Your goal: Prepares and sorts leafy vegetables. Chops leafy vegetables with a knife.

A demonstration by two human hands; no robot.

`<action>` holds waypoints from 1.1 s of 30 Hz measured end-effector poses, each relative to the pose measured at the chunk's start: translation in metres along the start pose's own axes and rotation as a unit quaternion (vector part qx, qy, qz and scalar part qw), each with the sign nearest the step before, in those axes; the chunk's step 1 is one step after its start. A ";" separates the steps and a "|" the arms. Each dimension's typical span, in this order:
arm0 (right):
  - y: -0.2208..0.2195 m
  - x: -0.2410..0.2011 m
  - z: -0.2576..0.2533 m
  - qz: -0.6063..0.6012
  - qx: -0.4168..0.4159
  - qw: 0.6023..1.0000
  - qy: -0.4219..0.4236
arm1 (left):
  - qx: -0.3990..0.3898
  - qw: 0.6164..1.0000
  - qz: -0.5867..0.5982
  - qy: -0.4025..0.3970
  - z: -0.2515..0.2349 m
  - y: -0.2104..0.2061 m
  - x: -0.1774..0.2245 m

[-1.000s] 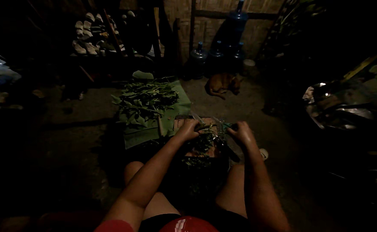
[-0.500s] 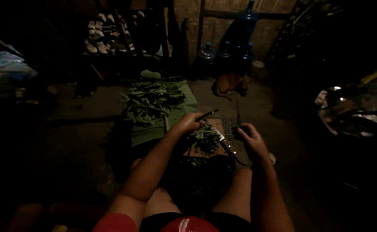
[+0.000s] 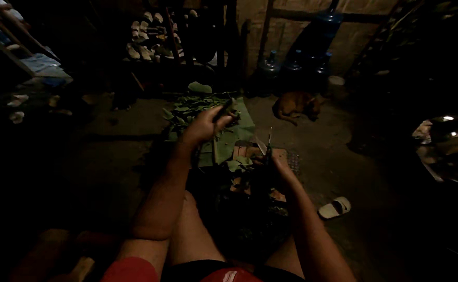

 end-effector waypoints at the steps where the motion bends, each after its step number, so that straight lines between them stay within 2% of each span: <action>1: 0.002 0.000 0.001 0.001 0.001 1.000 0.008 | 0.036 0.999 -0.019 -0.015 -0.002 0.021 -0.007; 4: 0.003 -0.010 0.011 0.008 0.027 0.999 0.029 | 0.110 0.990 -0.082 0.021 -0.015 0.058 -0.041; 6: 0.004 -0.011 0.016 -0.092 0.043 0.994 0.029 | 0.099 0.983 -0.134 0.073 -0.032 0.051 -0.075; 9: 0.007 -0.013 0.027 -0.191 0.016 0.977 0.092 | 0.014 0.963 -0.245 0.109 -0.061 0.004 -0.135; 13: 0.017 -0.011 0.045 -0.230 0.013 0.963 0.140 | -0.102 0.926 -0.332 0.146 -0.086 -0.068 -0.205; 18: 0.037 -0.005 0.062 -0.229 -0.006 0.960 0.164 | -0.146 0.917 -0.336 0.159 -0.108 -0.125 -0.262; 23: 0.045 -0.001 0.069 -0.201 -0.023 0.962 0.182 | -0.147 0.911 -0.345 0.174 -0.118 -0.142 -0.295; 25: 0.042 -0.002 0.070 -0.186 -0.026 0.965 0.183 | -0.127 0.922 -0.328 0.164 -0.120 -0.131 -0.297; 27: 0.037 -0.003 0.071 -0.165 -0.013 0.970 0.175 | -0.080 0.942 -0.295 0.139 -0.122 -0.103 -0.283; 30: 0.028 -0.006 0.071 -0.144 -0.011 0.976 0.165 | 0.025 0.965 -0.237 0.108 -0.122 -0.025 -0.237; 33: 0.014 -0.009 0.069 -0.146 -0.042 0.971 0.187 | 0.146 0.967 -0.204 0.043 -0.108 0.068 -0.181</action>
Point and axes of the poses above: each hand's wrist, its own z-axis away from the middle knuckle, its own y-axis out of the back of the hand, x = y × z, the point moved 7 cm from there along -z, towards the middle knuckle, and after that the axes turned 4 degrees about x, right-handed, at the moved point
